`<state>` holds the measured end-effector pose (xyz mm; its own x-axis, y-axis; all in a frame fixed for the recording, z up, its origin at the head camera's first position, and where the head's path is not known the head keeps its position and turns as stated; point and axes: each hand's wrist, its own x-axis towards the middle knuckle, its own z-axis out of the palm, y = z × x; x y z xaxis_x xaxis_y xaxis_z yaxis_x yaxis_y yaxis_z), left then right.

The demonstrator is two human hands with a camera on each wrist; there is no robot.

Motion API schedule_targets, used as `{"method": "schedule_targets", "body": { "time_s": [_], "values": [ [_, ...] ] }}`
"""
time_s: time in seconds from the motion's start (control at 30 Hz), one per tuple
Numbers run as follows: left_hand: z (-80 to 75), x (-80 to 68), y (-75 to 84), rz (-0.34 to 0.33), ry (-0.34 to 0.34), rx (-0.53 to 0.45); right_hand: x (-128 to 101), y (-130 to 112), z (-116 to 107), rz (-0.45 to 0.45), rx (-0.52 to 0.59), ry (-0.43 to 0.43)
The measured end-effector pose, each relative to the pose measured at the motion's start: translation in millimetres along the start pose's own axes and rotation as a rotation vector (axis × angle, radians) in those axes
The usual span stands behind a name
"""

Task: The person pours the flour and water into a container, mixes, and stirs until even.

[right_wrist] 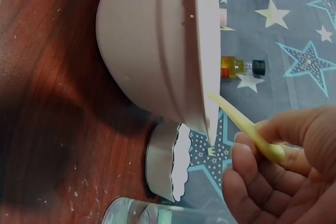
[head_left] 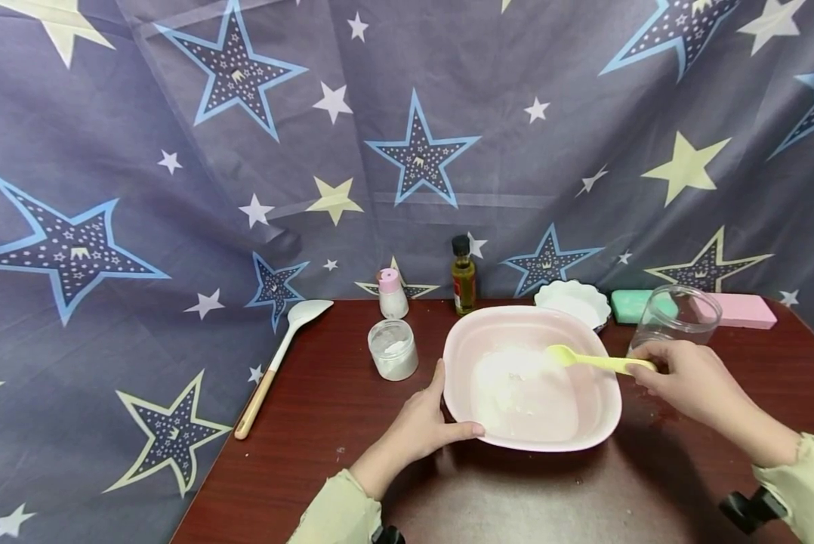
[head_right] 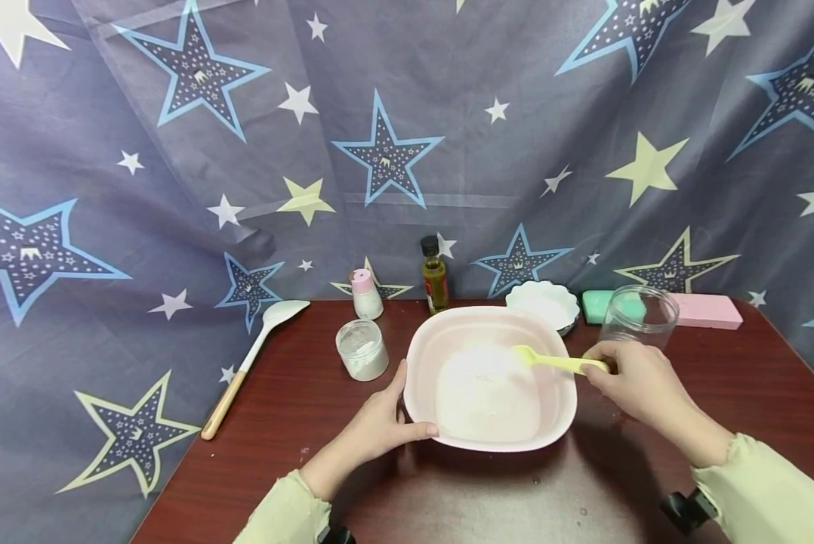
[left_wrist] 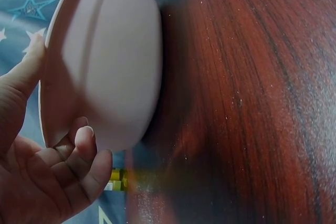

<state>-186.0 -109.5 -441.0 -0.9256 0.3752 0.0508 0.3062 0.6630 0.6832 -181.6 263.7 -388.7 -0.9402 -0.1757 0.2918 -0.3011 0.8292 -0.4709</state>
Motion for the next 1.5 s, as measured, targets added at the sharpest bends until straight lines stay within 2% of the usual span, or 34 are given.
{"method": "schedule_targets", "body": {
  "time_s": [0.2,0.53,0.73,1.13,1.5],
  "values": [
    [0.2,0.9,-1.0,0.004,0.000,0.005,10,-7,6,-0.059,-0.034,-0.008],
    [0.0,-0.4,0.2,-0.005,-0.015,-0.050,16,-8,9,-0.078,-0.051,-0.087],
    [0.2,-1.0,0.1,-0.008,-0.018,-0.060,15,-7,10,-0.096,-0.013,-0.122],
    [0.6,0.6,-1.6,-0.014,-0.022,-0.042,12,-15,17,-0.221,0.059,-0.165],
    [0.3,0.4,-0.2,-0.001,-0.023,-0.045,21,-29,30,-0.212,0.060,-0.203]
  ]
}}
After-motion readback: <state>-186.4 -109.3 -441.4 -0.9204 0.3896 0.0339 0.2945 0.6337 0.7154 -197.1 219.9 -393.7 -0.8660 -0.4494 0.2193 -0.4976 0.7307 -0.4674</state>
